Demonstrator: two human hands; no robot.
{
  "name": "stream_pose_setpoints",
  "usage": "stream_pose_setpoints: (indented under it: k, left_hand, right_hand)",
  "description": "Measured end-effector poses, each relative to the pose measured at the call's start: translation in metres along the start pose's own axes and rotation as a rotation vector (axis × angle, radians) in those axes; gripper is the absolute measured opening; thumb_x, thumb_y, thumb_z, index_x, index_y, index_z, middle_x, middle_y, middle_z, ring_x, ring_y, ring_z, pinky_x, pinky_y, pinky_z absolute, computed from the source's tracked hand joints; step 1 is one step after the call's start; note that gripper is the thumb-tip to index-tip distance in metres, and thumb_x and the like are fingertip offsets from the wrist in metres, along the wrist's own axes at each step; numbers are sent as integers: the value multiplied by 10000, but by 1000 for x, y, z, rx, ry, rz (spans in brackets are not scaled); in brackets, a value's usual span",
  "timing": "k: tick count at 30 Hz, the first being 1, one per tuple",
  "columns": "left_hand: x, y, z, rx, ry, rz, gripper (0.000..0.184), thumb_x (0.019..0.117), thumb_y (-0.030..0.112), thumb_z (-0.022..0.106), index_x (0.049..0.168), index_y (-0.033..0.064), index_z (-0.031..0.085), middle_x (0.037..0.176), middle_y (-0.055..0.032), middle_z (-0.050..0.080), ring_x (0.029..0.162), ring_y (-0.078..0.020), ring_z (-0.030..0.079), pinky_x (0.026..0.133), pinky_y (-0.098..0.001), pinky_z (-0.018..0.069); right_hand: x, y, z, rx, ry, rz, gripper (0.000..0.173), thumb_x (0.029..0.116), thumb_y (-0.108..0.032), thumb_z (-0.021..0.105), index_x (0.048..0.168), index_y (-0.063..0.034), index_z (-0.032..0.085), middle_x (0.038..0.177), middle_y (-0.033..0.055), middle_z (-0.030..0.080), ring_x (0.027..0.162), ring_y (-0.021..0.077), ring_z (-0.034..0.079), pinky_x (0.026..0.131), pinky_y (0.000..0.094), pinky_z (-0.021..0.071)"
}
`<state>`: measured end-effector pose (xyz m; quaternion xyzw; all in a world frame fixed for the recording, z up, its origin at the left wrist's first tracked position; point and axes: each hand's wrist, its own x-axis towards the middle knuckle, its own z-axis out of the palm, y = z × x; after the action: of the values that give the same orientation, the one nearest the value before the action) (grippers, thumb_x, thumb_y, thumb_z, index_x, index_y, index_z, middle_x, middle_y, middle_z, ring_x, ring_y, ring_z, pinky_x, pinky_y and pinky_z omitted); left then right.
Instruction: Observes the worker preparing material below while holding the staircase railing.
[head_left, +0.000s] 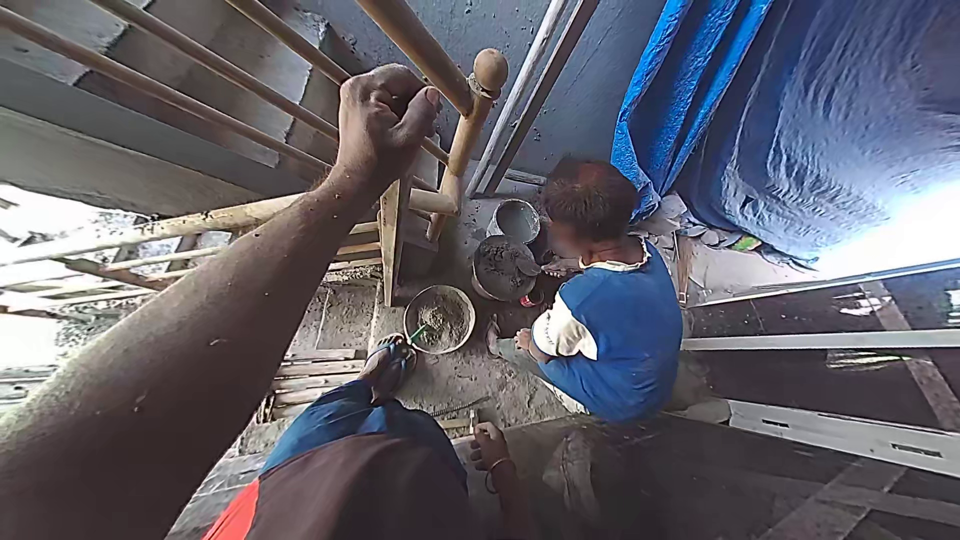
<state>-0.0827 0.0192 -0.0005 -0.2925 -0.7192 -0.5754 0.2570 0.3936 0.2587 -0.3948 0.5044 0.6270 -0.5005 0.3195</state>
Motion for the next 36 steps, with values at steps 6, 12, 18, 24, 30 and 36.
stream_pose_setpoints:
  k: [6,12,18,24,30,36]
  left_hand:
    - [-3,3,-3,7,5,-4,271,1033,282,530,898,95,670,758,30,677,647,-32,639,607,-255,541]
    - [-5,3,-7,23,7,-9,267,1031,292,535,905,100,672,773,32,678,661,-30,639,622,-256,545]
    - [-6,3,-12,30,21,-12,271,1035,290,532,899,102,671,750,36,664,633,-24,616,592,-244,516]
    - [-6,3,-14,24,26,-15,267,1033,274,523,914,95,682,760,40,675,648,-19,632,610,-240,537]
    - [-7,1,-14,21,31,-4,268,1030,283,533,882,101,664,753,28,671,649,-46,643,607,-268,544]
    - [-8,1,-13,19,31,3,272,1035,273,524,884,100,669,749,28,667,638,-39,624,596,-259,524]
  right_hand:
    - [0,0,0,-7,13,-1,394,1083,-333,514,1398,-98,540,1088,162,689,820,275,687,701,451,569]
    - [6,5,-1,-37,3,-12,395,1084,-330,504,1404,-101,537,1100,168,693,818,286,694,699,457,575]
    - [12,6,2,-36,9,-15,394,1077,-338,522,1391,-102,546,1090,169,695,828,290,698,698,458,578]
    - [8,-1,3,-36,12,-26,391,1074,-319,527,1393,-92,546,1128,184,688,856,314,701,712,485,578]
    - [5,-1,2,-31,26,-15,403,1076,-320,525,1418,-107,532,1114,181,691,848,313,700,700,477,576]
    - [2,2,4,-35,16,-9,383,1086,-313,501,1405,-105,545,1089,171,692,822,288,695,695,454,576]
